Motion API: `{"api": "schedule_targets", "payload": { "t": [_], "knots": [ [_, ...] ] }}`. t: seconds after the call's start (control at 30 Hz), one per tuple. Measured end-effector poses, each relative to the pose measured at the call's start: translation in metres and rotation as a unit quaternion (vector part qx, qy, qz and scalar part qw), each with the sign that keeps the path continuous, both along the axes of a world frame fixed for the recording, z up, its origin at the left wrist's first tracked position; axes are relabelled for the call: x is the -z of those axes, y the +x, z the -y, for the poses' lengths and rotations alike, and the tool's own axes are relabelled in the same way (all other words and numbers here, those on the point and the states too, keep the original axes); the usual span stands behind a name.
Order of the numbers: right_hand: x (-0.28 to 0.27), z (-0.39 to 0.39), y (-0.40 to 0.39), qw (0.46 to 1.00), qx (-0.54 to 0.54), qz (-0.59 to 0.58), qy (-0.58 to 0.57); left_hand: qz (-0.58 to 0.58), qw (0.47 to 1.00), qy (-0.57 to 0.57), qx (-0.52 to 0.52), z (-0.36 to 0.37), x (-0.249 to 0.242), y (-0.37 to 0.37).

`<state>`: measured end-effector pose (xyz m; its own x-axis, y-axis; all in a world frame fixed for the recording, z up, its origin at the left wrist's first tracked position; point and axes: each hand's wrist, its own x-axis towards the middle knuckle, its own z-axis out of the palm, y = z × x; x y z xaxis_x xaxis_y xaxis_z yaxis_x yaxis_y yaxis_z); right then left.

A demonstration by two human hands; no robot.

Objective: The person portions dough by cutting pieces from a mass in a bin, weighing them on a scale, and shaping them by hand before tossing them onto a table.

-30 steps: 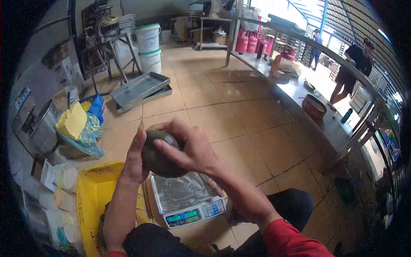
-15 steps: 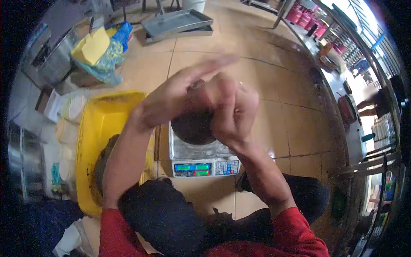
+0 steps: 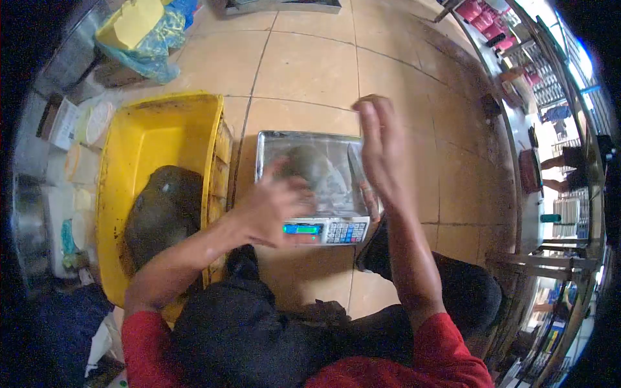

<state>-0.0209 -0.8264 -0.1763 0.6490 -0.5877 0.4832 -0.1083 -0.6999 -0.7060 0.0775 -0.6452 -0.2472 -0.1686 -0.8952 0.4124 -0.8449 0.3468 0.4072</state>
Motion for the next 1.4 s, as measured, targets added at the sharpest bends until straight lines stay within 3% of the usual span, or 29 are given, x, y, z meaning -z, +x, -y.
{"api": "schedule_targets", "payload": {
  "t": [0.07,0.13,0.17,0.2,0.23,0.27,0.3,0.33,0.37,0.4,0.43,0.5,0.53,0.57,0.6,0.7,0.77,0.8,0.83,0.9,0.97,1.0,1.03,1.07,1.1,1.27,1.3,1.37,1.4],
  "knots": [
    [0.045,-0.005,0.025,0.999,0.006,0.025,0.027,-0.114,0.981,0.026,-0.153,-0.006,0.019,0.018],
    [0.098,-0.011,0.051,0.996,0.035,-0.082,-0.029,-0.259,0.925,0.044,-0.275,-0.002,0.045,0.031],
    [0.149,-0.020,0.059,0.961,0.140,-0.133,-0.197,-0.350,0.881,0.054,-0.314,0.002,0.063,0.029],
    [0.196,-0.029,0.054,0.941,0.137,-0.234,-0.203,-0.505,0.785,0.102,-0.344,0.004,0.073,0.022],
    [0.212,-0.036,0.045,0.925,0.083,-0.368,-0.041,-0.619,0.695,0.168,-0.325,0.005,0.115,0.032],
    [0.202,-0.037,0.042,0.913,0.062,-0.404,-0.017,-0.676,0.619,0.179,-0.358,0.013,0.133,0.030],
    [0.202,-0.033,0.041,0.918,0.044,-0.394,-0.028,-0.712,0.587,0.210,-0.323,0.015,0.129,0.021],
    [0.201,-0.018,0.039,0.925,0.010,-0.378,0.034,-0.742,0.554,0.243,-0.289,0.017,0.124,0.011],
    [0.184,-0.002,0.043,0.886,0.008,-0.416,0.205,-0.809,0.462,0.272,-0.242,0.025,0.148,0.018],
    [0.196,0.015,0.040,0.944,-0.023,-0.235,0.229,-0.837,0.458,0.257,-0.156,0.030,0.149,0.016],
    [0.190,0.001,0.038,0.940,0.216,-0.261,0.049,-0.870,0.411,0.243,-0.121,0.041,0.150,0.011],
    [0.198,0.013,0.023,0.903,0.042,-0.351,0.245,-0.861,0.436,0.209,-0.160,0.056,0.151,0.001],
    [0.207,0.008,0.014,0.910,-0.006,-0.306,0.281,-0.881,0.408,0.201,-0.128,0.059,0.181,0.005],
    [0.182,0.000,0.004,0.887,0.004,-0.365,0.283,-0.878,0.427,0.179,-0.123,0.056,0.175,-0.005],
    [0.158,-0.007,-0.002,0.859,0.008,-0.425,0.284,-0.877,0.433,0.187,-0.090,0.055,0.208,0.007],
    [0.198,-0.021,-0.002,0.910,-0.003,-0.291,0.294,-0.885,0.436,0.131,-0.097,0.060,0.172,-0.007],
    [0.191,-0.029,-0.018,0.920,0.064,-0.206,0.326,-0.890,0.432,0.129,-0.063,0.069,0.145,-0.008],
    [0.187,-0.032,-0.028,0.920,0.094,-0.164,0.344,-0.891,0.431,0.139,-0.038,0.074,0.129,-0.006],
    [0.180,-0.026,-0.038,0.904,0.057,-0.048,0.420,-0.888,0.432,0.157,-0.008,0.078,0.114,0.000],
    [0.160,0.008,-0.064,0.858,0.004,0.135,0.496,-0.844,0.496,0.198,0.036,0.092,0.095,0.030],
    [0.091,0.082,-0.103,0.945,0.107,0.148,0.271,-0.750,0.637,0.176,-0.017,0.106,0.107,0.088],
    [0.060,0.115,-0.123,0.963,0.166,0.145,0.156,-0.695,0.698,0.166,-0.051,0.113,0.114,0.117],
    [-0.018,0.151,-0.161,0.926,0.103,0.314,0.185,-0.711,0.679,0.173,-0.056,0.096,0.047,0.097],
    [-0.082,0.196,-0.187,0.854,0.181,0.454,0.177,-0.728,0.658,0.181,-0.061,0.088,0.007,0.083],
    [-0.158,0.229,-0.234,0.815,0.238,0.526,-0.059,-0.735,0.650,0.185,-0.063,0.090,0.013,0.089],
    [-0.266,0.209,-0.305,0.746,0.335,0.512,-0.264,-0.736,0.635,0.209,-0.105,0.089,0.085,0.141],
    [-0.280,0.195,-0.311,0.727,0.352,0.506,-0.303,-0.710,0.664,0.214,-0.102,0.090,0.086,0.134],
    [-0.276,0.167,-0.305,0.798,0.284,0.484,-0.221,-0.654,0.717,0.221,-0.099,0.084,0.085,0.114],
    [-0.274,0.153,-0.302,0.827,0.254,0.469,-0.177,-0.651,0.717,0.219,-0.120,0.075,0.060,0.087]
  ]
}}
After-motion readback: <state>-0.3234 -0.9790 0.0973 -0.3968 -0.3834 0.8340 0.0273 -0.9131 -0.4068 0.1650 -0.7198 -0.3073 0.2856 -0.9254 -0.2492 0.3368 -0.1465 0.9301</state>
